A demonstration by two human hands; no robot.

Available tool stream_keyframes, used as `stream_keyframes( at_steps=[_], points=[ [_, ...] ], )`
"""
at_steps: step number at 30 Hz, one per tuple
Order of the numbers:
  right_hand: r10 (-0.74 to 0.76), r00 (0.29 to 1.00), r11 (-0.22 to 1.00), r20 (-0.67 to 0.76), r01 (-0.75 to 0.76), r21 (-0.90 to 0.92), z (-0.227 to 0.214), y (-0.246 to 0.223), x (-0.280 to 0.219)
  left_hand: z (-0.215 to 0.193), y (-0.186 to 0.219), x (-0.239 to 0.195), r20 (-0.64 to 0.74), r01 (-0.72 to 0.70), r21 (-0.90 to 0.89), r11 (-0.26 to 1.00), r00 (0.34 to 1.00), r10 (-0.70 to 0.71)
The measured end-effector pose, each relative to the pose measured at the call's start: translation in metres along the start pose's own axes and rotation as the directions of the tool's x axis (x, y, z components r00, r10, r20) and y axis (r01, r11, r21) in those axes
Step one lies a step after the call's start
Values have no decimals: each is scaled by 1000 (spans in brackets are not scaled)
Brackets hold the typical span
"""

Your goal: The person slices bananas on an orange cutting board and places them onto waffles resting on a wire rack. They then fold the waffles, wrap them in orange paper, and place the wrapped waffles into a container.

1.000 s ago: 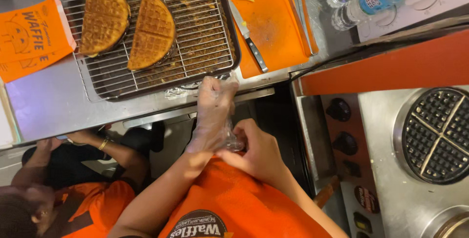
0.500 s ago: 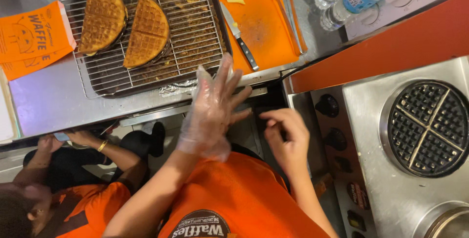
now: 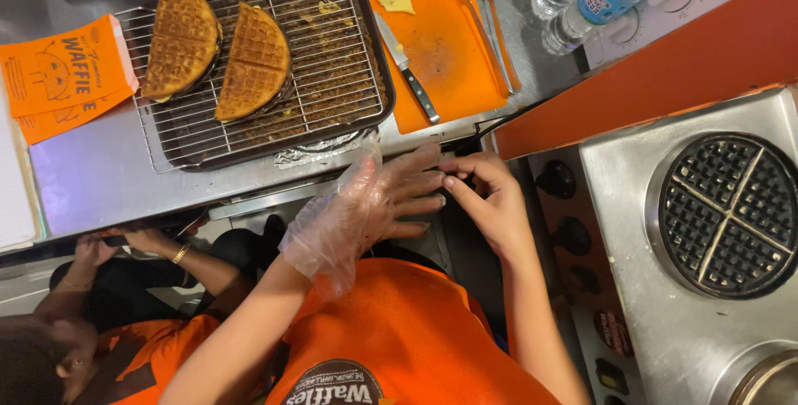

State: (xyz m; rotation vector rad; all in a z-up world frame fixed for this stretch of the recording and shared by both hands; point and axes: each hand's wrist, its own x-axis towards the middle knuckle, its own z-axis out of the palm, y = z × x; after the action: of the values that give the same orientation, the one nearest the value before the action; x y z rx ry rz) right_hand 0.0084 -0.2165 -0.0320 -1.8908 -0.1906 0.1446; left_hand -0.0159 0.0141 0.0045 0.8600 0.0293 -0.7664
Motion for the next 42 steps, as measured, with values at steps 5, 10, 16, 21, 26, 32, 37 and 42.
stream_keyframes(
  at_steps=[5,10,16,21,26,32,37,42],
  points=[
    [7,999,998,-35,-9,-66,6,1,-7,4,3,-7,8,63,-21,998,998,-63],
    [-379,923,829,-62,309,-466,19,-6,-13,4,3,-34,-36,109,-28,994,993,-110],
    [-449,891,793,-65,364,-488,35,-16,-19,-15,-2,-72,-44,-58,-109,992,998,53],
    [-127,991,987,-34,123,-104,33,-16,-26,-18,-7,-75,-127,-46,-145,988,992,28],
    [93,951,981,294,-138,135,36,-10,-36,-14,-9,-73,-151,-47,-154,987,988,23],
    [36,973,994,227,-59,97,43,-12,-43,-13,-19,-70,-136,-14,-188,982,991,-11],
    [-223,974,946,48,228,-231,42,-14,-42,-23,-31,-79,343,204,-877,436,901,267],
    [-368,924,849,-104,288,-443,42,4,-40,-49,-41,-108,-21,-132,-127,983,991,131]
  ],
)
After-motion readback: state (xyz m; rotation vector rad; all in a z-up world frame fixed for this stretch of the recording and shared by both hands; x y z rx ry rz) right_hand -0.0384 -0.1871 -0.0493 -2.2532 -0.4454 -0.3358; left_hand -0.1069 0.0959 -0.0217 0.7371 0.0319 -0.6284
